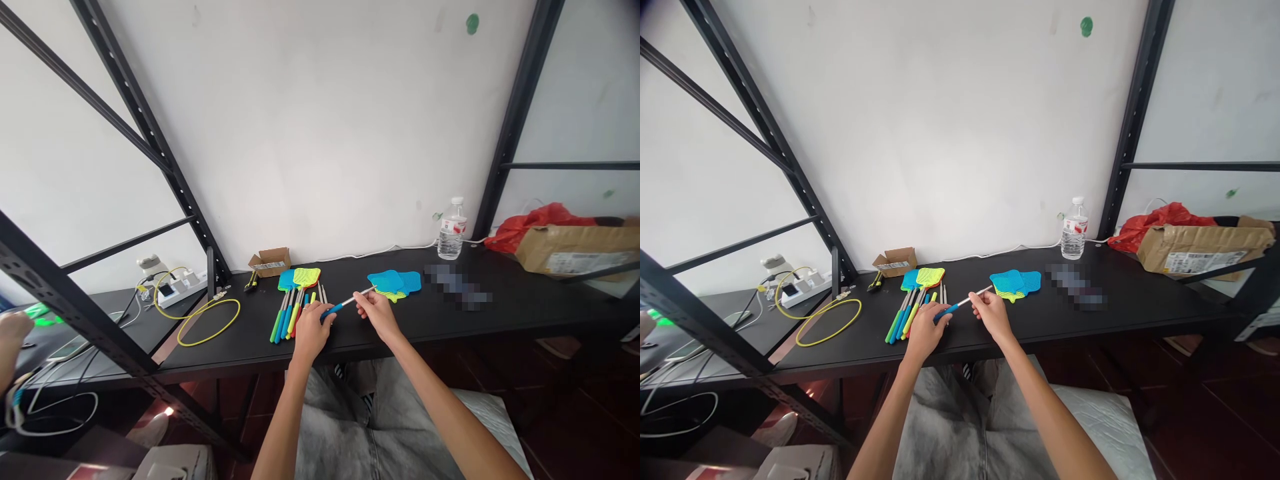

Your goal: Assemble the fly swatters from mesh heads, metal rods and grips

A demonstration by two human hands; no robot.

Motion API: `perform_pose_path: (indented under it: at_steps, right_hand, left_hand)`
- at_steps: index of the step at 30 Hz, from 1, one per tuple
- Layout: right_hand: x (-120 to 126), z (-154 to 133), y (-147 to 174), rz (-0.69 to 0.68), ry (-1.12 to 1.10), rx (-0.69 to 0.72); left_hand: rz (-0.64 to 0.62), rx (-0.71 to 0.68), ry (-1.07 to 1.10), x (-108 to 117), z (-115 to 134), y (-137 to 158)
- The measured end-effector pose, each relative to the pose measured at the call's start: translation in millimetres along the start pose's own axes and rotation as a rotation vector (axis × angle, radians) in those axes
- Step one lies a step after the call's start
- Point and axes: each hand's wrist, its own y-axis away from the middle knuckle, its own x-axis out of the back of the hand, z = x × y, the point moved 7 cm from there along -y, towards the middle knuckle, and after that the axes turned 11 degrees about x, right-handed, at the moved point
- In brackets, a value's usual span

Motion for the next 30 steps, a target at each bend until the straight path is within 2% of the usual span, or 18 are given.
perform_pose_path:
  at_steps: [9, 13, 16, 19, 21, 24, 27, 30]
  right_hand:
    - [-2, 6, -6, -0.041, -0.007, -0.039]
    - [-1, 5, -13, -0.207, 0.065, -0.05]
    - [19, -1, -27, -0.265, 0.261, -0.024]
    - [54, -19, -53, -0.167, 0.612, 0.11]
    - [73, -28, -71, -0.124, 0.91, 0.142]
    - [88, -24, -90, -0.201, 1.236, 0.052]
    - [93, -10, -97, -0.349, 1.325, -0.065]
    - [94, 0, -100, -0.44, 1.377, -0.088]
  left_hand:
    - [0.016, -0.107, -0.124, -11, 9, -18]
    - [0.052, -0.147, -0.151, -15, 13, -24]
    - [0.079, -0.141, -0.144, -14, 11, -24]
    - [0.089, -0.133, -0.142, -13, 10, -23]
    - [0.095, -0.123, -0.147, -13, 8, -22]
    - [0.106, -0.111, -0.153, -13, 6, -21]
    - [0.109, -0.115, -0.138, -14, 4, -21]
    - [0.105, -0.115, -0.126, -14, 4, -21]
